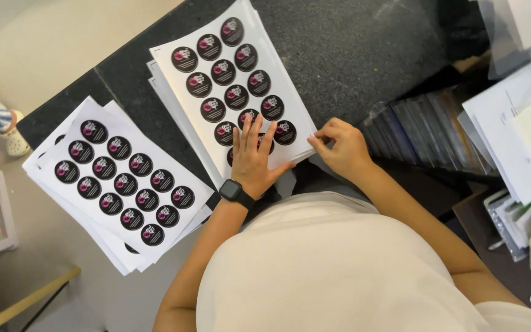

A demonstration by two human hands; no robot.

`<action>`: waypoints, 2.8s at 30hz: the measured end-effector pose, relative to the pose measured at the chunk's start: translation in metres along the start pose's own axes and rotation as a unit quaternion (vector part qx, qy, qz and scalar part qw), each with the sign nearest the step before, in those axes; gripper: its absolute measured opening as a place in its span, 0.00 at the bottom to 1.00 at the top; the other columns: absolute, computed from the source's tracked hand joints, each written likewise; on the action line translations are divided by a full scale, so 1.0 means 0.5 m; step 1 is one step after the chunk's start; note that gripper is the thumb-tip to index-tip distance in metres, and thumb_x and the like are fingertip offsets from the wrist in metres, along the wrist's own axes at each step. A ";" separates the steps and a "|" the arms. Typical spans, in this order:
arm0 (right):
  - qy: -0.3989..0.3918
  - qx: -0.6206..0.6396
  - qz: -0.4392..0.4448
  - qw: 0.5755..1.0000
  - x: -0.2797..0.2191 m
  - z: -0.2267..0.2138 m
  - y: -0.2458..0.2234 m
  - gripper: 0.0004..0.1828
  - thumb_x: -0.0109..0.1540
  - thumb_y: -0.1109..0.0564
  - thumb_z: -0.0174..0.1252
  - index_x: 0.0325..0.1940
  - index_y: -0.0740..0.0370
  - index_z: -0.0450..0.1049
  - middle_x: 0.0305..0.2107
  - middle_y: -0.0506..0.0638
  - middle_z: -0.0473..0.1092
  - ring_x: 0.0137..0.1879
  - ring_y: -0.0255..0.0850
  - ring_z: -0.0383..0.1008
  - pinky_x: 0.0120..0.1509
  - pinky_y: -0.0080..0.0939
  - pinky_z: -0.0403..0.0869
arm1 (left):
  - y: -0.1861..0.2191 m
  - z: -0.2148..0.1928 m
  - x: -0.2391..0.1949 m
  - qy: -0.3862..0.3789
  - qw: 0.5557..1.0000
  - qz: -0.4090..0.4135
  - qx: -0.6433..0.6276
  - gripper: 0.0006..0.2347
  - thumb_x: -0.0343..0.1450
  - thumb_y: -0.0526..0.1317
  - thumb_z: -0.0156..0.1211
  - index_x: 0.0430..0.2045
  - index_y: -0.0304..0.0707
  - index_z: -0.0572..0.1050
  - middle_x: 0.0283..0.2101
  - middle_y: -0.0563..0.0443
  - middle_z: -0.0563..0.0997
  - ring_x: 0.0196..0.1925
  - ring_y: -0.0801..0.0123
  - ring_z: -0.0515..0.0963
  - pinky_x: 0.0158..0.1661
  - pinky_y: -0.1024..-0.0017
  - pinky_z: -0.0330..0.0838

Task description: Peeling the waste material from sticker sheets and loading them into a digital cutting machine.

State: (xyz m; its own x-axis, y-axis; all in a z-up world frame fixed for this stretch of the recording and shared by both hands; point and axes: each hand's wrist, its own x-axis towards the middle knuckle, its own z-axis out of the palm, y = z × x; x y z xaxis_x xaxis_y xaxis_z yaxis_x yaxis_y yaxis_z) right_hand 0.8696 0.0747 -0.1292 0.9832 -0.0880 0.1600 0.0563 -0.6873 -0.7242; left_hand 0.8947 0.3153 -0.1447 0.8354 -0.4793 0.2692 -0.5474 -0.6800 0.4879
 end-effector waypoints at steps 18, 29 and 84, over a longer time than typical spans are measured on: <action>-0.117 0.461 0.178 0.862 0.010 -0.002 -0.039 0.32 0.59 0.69 0.68 0.66 0.70 0.67 0.46 0.63 0.75 0.48 0.41 0.79 0.54 0.43 0.82 | -0.021 0.004 0.006 0.008 0.999 -0.026 -0.017 0.39 0.68 0.66 0.65 0.69 0.43 0.63 0.67 0.40 0.65 0.70 0.47 0.66 0.66 0.45 0.56; -0.061 0.331 0.113 0.935 0.000 0.034 -0.026 0.38 0.57 0.71 0.65 0.72 0.62 0.65 0.44 0.63 0.75 0.46 0.46 0.80 0.45 0.41 0.82 | -0.003 0.003 0.026 0.055 0.998 -0.025 0.009 0.42 0.63 0.70 0.67 0.65 0.40 0.68 0.57 0.44 0.73 0.64 0.52 0.68 0.61 0.52 0.57; -0.053 0.289 0.105 0.950 -0.016 -0.027 0.006 0.40 0.55 0.75 0.42 0.71 0.58 0.69 0.47 0.60 0.77 0.52 0.45 0.77 0.48 0.37 0.80 | -0.001 0.043 -0.003 0.175 0.974 0.128 0.058 0.20 0.74 0.40 0.58 0.63 0.43 0.73 0.36 0.46 0.79 0.38 0.58 0.83 0.38 0.69 0.81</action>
State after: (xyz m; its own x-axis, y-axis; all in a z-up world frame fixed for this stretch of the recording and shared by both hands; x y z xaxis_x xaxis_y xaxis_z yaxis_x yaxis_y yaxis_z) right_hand 0.8596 0.0636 -0.1234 0.9936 -0.0852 -0.0742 -0.0864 -0.1499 -0.9849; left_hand 0.8924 0.3044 -0.1633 0.6253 -0.4366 0.6468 -0.7253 -0.6309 0.2755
